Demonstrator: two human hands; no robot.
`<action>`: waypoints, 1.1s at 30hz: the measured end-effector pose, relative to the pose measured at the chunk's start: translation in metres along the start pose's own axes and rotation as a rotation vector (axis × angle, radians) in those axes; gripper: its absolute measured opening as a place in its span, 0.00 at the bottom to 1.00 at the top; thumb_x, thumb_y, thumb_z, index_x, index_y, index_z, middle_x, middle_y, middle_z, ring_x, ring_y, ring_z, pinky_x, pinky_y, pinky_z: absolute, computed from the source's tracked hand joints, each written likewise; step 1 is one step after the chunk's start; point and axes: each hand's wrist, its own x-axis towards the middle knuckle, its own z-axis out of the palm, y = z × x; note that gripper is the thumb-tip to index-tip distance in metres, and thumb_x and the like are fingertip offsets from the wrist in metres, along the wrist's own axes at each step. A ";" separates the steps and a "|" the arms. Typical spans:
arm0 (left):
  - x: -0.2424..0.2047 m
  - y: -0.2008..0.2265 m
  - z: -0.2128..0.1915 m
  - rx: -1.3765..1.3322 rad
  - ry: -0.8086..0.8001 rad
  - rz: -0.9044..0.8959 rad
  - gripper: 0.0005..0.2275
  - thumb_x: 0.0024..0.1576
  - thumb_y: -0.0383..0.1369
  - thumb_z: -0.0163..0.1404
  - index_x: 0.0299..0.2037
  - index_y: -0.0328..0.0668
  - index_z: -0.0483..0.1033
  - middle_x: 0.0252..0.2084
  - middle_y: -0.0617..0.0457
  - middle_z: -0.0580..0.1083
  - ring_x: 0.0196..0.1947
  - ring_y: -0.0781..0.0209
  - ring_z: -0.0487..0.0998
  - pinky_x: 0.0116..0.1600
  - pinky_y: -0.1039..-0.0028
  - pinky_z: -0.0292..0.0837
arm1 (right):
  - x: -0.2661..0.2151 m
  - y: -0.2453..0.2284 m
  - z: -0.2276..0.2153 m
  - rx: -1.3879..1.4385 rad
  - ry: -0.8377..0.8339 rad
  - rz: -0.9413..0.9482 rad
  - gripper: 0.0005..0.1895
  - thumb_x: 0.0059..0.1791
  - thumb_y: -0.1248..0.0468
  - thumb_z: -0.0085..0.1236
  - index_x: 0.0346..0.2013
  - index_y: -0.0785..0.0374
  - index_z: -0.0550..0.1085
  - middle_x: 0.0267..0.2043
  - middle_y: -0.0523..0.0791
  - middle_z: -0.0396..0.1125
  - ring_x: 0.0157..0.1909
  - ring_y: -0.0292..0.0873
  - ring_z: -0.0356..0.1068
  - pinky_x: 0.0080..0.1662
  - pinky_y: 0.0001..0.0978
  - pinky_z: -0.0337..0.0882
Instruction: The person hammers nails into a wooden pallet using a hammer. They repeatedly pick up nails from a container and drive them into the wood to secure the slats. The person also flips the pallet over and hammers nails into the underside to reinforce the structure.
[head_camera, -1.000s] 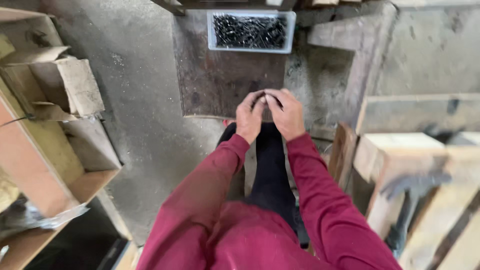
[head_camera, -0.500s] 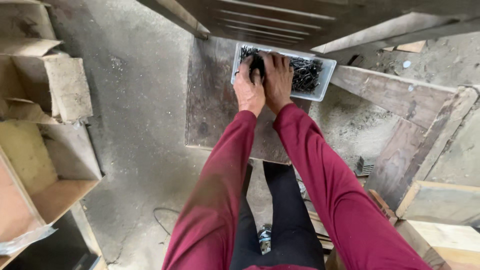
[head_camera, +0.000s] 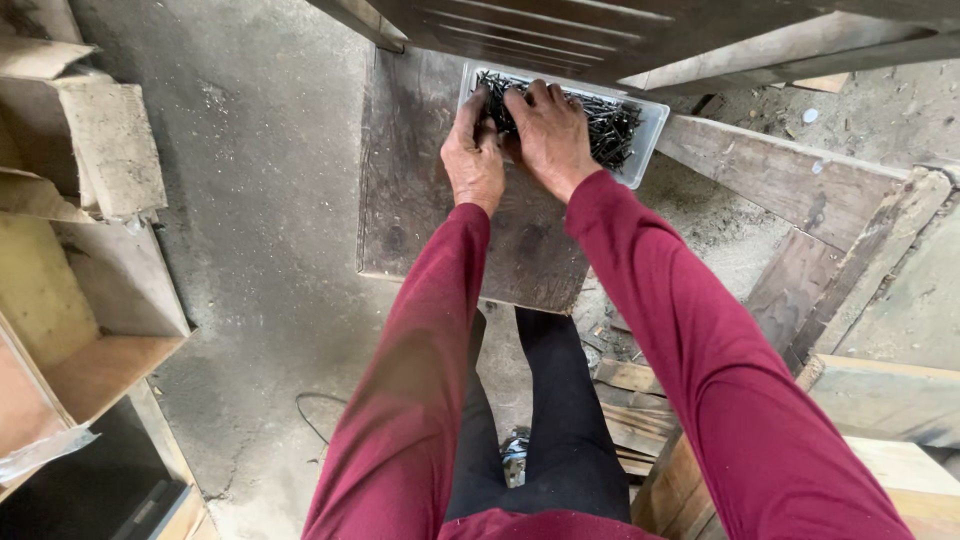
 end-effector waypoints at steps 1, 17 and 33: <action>0.001 -0.003 0.001 -0.010 0.005 0.008 0.19 0.60 0.19 0.47 0.61 0.42 0.74 0.57 0.43 0.78 0.59 0.50 0.81 0.62 0.67 0.74 | -0.005 0.003 -0.008 -0.024 -0.019 -0.006 0.29 0.48 0.56 0.68 0.59 0.55 0.66 0.53 0.51 0.64 0.56 0.53 0.67 0.53 0.55 0.70; -0.008 -0.007 0.021 -0.165 -0.095 -0.071 0.23 0.57 0.15 0.45 0.64 0.38 0.72 0.53 0.44 0.75 0.53 0.58 0.78 0.60 0.71 0.76 | -0.020 0.023 -0.025 0.090 0.000 0.030 0.20 0.45 0.63 0.67 0.47 0.64 0.68 0.42 0.54 0.70 0.43 0.58 0.74 0.44 0.53 0.73; -0.023 0.022 0.061 -0.276 -0.071 -0.054 0.20 0.65 0.46 0.49 0.54 0.34 0.77 0.47 0.48 0.79 0.48 0.58 0.80 0.54 0.69 0.76 | -0.066 0.033 -0.060 0.525 0.221 0.096 0.11 0.49 0.70 0.65 0.42 0.65 0.71 0.42 0.50 0.70 0.46 0.52 0.74 0.48 0.43 0.75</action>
